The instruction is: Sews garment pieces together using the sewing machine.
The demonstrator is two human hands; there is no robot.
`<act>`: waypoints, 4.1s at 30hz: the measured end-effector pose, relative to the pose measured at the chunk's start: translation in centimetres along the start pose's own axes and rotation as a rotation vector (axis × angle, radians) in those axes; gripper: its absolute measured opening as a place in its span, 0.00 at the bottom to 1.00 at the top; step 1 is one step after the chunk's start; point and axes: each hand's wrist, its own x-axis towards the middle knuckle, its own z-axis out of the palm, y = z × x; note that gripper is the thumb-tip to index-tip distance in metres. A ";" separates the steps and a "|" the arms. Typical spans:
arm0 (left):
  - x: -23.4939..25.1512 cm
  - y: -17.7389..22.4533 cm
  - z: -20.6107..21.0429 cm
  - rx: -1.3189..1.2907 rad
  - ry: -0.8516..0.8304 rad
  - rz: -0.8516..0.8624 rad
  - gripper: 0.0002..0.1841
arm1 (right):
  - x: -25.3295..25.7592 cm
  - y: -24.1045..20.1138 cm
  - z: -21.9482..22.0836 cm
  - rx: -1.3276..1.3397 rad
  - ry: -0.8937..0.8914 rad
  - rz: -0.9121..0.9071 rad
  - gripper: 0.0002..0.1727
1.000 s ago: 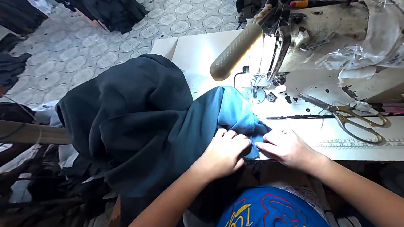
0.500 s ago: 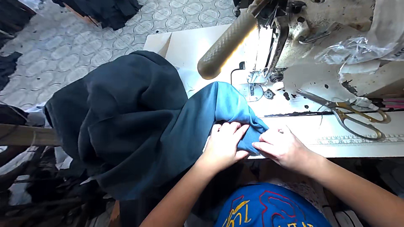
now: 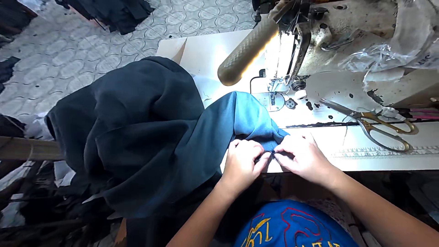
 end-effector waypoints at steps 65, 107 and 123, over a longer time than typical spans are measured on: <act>3.7 1.0 0.9 0.223 -0.099 0.078 0.13 | 4.9 3.7 -1.7 0.004 -0.117 -0.226 0.14; 6.9 1.4 -2.2 -0.053 0.076 0.159 0.17 | 10.8 4.6 -4.1 -0.065 -0.450 -0.105 0.25; 11.7 -5.3 -5.5 0.130 -0.213 -0.307 0.28 | 13.5 -0.3 -2.0 0.036 -0.427 -0.045 0.11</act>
